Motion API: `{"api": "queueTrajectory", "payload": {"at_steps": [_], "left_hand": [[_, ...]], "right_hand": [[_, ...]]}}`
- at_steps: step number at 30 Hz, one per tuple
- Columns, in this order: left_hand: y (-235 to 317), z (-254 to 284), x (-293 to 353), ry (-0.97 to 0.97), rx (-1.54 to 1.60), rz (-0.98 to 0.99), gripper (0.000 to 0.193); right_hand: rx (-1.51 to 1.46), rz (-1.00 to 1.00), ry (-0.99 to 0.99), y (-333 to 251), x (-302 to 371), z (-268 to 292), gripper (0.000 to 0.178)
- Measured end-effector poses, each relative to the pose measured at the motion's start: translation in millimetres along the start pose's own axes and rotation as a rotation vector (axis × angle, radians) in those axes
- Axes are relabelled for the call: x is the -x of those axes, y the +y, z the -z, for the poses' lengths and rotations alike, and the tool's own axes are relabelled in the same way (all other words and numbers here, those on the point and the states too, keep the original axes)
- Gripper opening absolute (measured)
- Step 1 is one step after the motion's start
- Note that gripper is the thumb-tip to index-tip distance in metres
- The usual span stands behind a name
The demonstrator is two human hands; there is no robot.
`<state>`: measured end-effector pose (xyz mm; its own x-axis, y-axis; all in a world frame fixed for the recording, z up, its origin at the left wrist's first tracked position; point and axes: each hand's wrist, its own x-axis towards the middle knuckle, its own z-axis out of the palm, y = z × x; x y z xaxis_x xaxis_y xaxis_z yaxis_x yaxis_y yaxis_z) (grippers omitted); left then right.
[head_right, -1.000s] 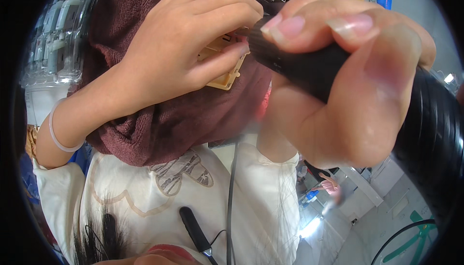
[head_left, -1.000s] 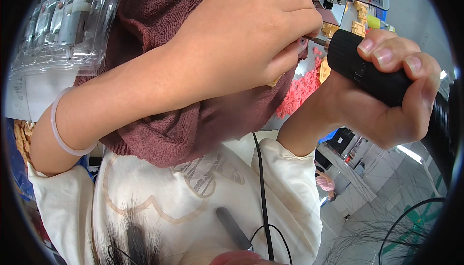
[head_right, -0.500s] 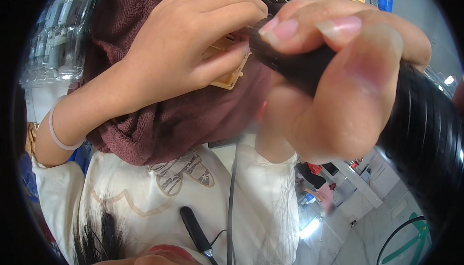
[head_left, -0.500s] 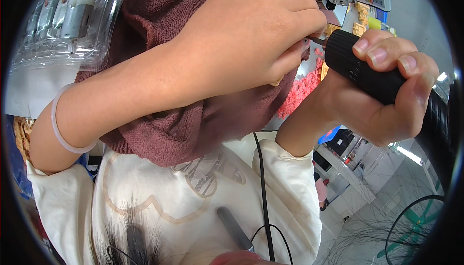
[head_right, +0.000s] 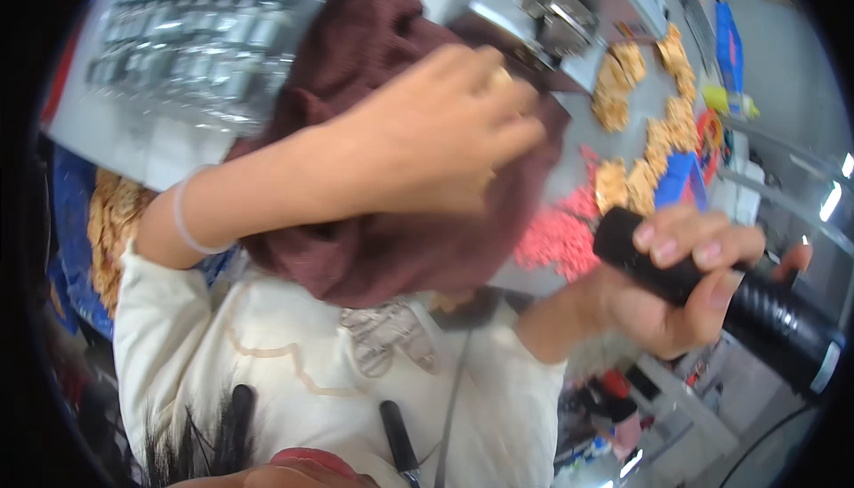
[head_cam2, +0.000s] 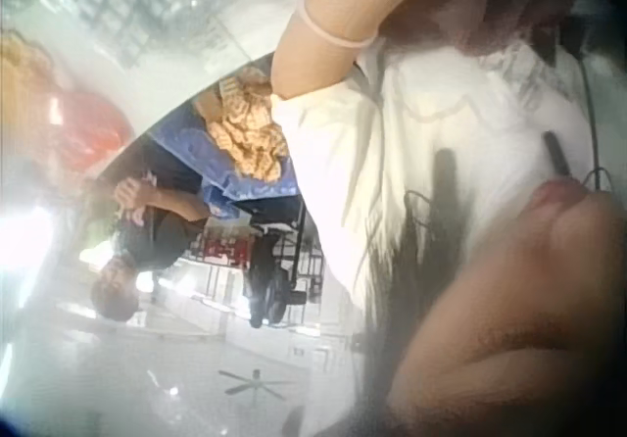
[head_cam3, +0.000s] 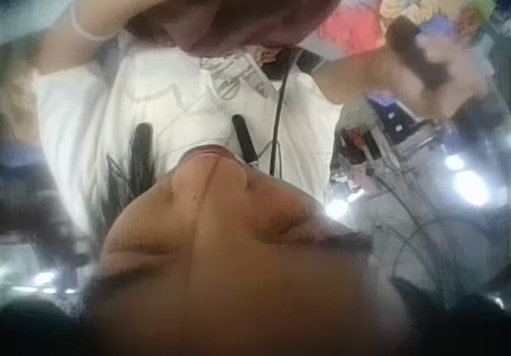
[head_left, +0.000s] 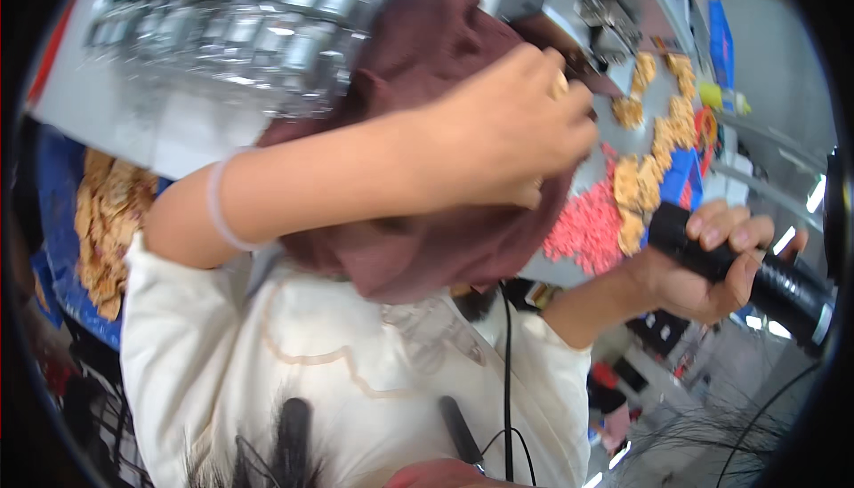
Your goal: Assembling small plastic toy components using an electric screwdriver.
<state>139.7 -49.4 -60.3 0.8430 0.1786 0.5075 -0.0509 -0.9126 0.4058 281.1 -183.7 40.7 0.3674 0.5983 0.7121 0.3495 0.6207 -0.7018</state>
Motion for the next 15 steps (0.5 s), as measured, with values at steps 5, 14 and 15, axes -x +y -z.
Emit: {"api": "queueTrajectory", "payload": {"at_steps": [5,14,15], "left_hand": [[38,69,35,-0.008,-0.117,0.124,0.030],[55,227,228,-0.211,-0.560,1.077,0.061],[48,227,217,-0.210,-0.556,1.064,0.061]], "right_hand": [[0.129,0.031,0.041,-19,19,14,0.067],[0.135,-0.377,0.408,2,47,30,0.053],[0.155,-0.440,0.434,10,47,30,0.048]]}}
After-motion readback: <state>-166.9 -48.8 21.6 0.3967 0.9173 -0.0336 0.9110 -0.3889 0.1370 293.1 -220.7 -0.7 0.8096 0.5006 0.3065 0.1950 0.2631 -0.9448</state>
